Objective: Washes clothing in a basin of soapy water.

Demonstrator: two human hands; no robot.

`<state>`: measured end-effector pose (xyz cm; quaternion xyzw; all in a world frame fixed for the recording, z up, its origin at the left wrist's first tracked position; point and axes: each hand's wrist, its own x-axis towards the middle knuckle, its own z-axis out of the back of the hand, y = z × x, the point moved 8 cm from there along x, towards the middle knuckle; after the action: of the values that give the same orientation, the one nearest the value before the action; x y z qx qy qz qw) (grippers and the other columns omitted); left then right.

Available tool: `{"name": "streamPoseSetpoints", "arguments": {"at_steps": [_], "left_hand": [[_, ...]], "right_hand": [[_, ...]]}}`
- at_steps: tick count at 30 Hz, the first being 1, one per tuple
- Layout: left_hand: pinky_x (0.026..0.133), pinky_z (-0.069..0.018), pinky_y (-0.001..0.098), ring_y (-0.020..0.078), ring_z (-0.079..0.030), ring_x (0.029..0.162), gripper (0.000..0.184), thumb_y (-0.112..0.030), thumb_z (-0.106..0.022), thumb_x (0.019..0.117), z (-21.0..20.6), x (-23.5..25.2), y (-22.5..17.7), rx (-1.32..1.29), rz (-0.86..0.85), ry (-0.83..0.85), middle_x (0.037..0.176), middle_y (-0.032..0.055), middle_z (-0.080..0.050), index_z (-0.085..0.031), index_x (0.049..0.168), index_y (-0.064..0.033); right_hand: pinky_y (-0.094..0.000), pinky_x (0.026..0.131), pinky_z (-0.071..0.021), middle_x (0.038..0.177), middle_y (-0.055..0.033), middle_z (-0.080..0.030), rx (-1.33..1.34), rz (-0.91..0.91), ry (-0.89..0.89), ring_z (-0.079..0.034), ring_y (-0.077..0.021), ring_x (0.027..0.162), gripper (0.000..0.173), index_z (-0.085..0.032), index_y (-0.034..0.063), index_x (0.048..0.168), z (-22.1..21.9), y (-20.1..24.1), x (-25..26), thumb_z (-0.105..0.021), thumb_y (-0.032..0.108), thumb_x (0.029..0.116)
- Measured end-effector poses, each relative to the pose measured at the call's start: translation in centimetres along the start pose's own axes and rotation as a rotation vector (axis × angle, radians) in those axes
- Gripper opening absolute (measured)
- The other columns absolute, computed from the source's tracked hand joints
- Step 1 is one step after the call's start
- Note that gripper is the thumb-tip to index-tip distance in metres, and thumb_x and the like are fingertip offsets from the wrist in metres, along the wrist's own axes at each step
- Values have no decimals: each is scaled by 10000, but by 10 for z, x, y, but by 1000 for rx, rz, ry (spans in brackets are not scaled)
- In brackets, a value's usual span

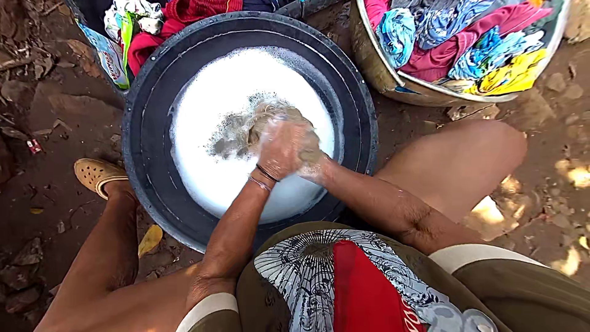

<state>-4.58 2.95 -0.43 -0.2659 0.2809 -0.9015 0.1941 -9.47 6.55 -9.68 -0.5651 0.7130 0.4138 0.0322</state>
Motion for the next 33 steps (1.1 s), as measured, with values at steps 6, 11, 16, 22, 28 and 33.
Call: {"name": "streamPoseSetpoints", "arguments": {"at_steps": [6, 11, 16, 22, 28, 33], "left_hand": [[794, -548, 633, 485, -719, 942, 571, -137, -749, 838, 20, 1, 46, 133, 513, 127, 1072, 310, -712, -561, 1315, 115], [747, -568, 618, 466, -730, 907, 597, -99, -795, 743, 10, 1, 22, 31, 355, 87, 1048, 289, -726, -597, 1267, 109], [917, -537, 604, 454, -708, 1033, 514, -79, -670, 892, 55, 13, 70, 32, 545, 8, 1106, 310, -705, -521, 1345, 115], [958, -504, 256, 125, -637, 1059, 353, -89, -543, 957, 154, 34, 113, -23, 449, -562, 1113, 177, -653, -535, 1223, 143], [1149, -365, 631, 542, -407, 1399, 650, -186, -734, 883, 61, -4, 155, 289, 823, 281, 1461, 403, -430, -497, 1399, 132], [1023, -473, 630, 498, -568, 1253, 691, -525, -726, 895, -37, -53, 73, 266, 395, 626, 1278, 337, -603, -660, 1155, 112]], "right_hand": [[-335, 713, -545, 896, -29, -609, -222, 83, -237, -622, -125, 810, 211, -549, 105, 1053, -18, 28, 0, -365, 206, 1034], [-250, 732, -537, 827, 21, -613, -377, 213, -110, -607, -52, 784, 225, -579, 101, 952, -19, 40, -4, -378, 123, 1050], [-343, 748, -580, 856, -14, -668, -371, 88, -25, -662, -119, 805, 144, -607, 104, 943, -43, 65, -24, -470, 108, 990], [-274, 744, -586, 838, 65, -708, -495, 245, 243, -679, -36, 814, 320, -629, 191, 879, -31, 137, -12, -333, 196, 1002], [-684, 1038, -396, 1310, -326, -588, -1696, -301, 234, -555, -478, 1247, 498, -537, -41, 1381, 62, 45, 46, -666, 211, 971], [-673, 1005, -406, 1240, -327, -622, -1975, -474, 362, -572, -482, 1225, 370, -650, -107, 1153, 59, 24, 33, -482, 213, 1070]]}}
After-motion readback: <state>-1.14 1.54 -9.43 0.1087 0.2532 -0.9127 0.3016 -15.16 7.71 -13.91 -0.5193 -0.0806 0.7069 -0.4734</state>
